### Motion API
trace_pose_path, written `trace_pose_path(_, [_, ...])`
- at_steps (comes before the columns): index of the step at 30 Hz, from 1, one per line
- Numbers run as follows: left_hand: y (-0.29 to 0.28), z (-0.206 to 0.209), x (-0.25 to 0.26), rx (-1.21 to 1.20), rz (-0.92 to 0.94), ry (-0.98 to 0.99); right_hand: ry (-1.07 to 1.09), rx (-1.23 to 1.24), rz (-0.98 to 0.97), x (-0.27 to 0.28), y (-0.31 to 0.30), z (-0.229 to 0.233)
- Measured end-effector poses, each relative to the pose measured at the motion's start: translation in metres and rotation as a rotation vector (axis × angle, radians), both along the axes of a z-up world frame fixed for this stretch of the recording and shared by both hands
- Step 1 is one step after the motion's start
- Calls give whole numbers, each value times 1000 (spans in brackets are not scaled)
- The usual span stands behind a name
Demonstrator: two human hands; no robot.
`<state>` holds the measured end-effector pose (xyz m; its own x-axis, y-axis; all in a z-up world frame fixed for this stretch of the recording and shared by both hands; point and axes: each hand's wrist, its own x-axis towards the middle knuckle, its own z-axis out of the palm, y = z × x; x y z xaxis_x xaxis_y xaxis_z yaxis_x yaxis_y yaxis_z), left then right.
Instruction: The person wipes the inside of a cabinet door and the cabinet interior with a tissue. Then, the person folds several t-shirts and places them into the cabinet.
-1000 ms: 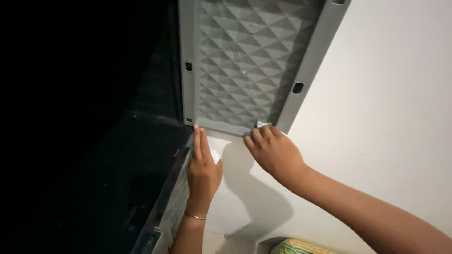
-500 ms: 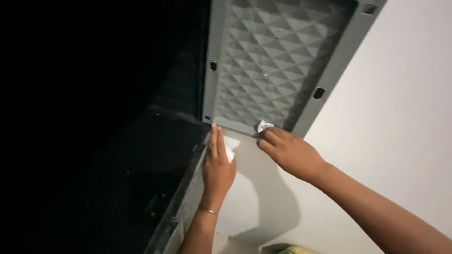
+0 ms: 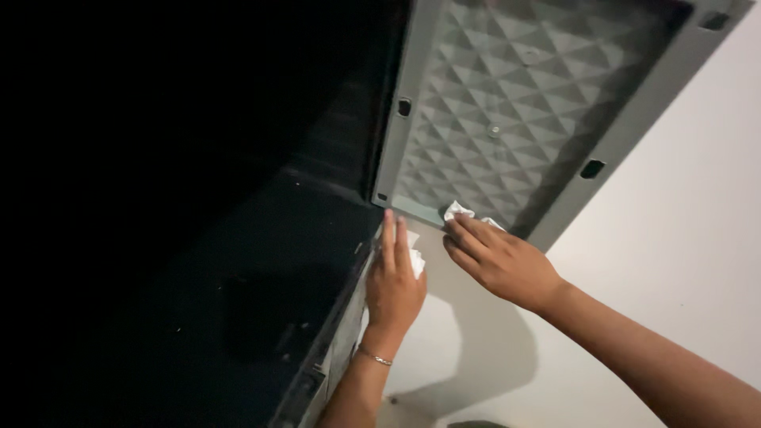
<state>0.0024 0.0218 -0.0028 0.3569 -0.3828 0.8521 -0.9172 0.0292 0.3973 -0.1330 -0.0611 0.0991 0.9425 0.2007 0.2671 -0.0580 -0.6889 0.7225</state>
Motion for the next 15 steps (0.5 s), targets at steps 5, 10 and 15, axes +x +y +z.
trace_pose_path(5, [0, -14, 1, -176, -8, -97, -20, 23, 51, 27, 2, -6])
trace_pose_path(10, [0, -17, 1, -431, -99, -181, -69, -46, 151, 57, 5, -6])
trace_pose_path(15, [-2, -17, 0, -413, -99, -196, -108, 113, 203, 73, 5, -9])
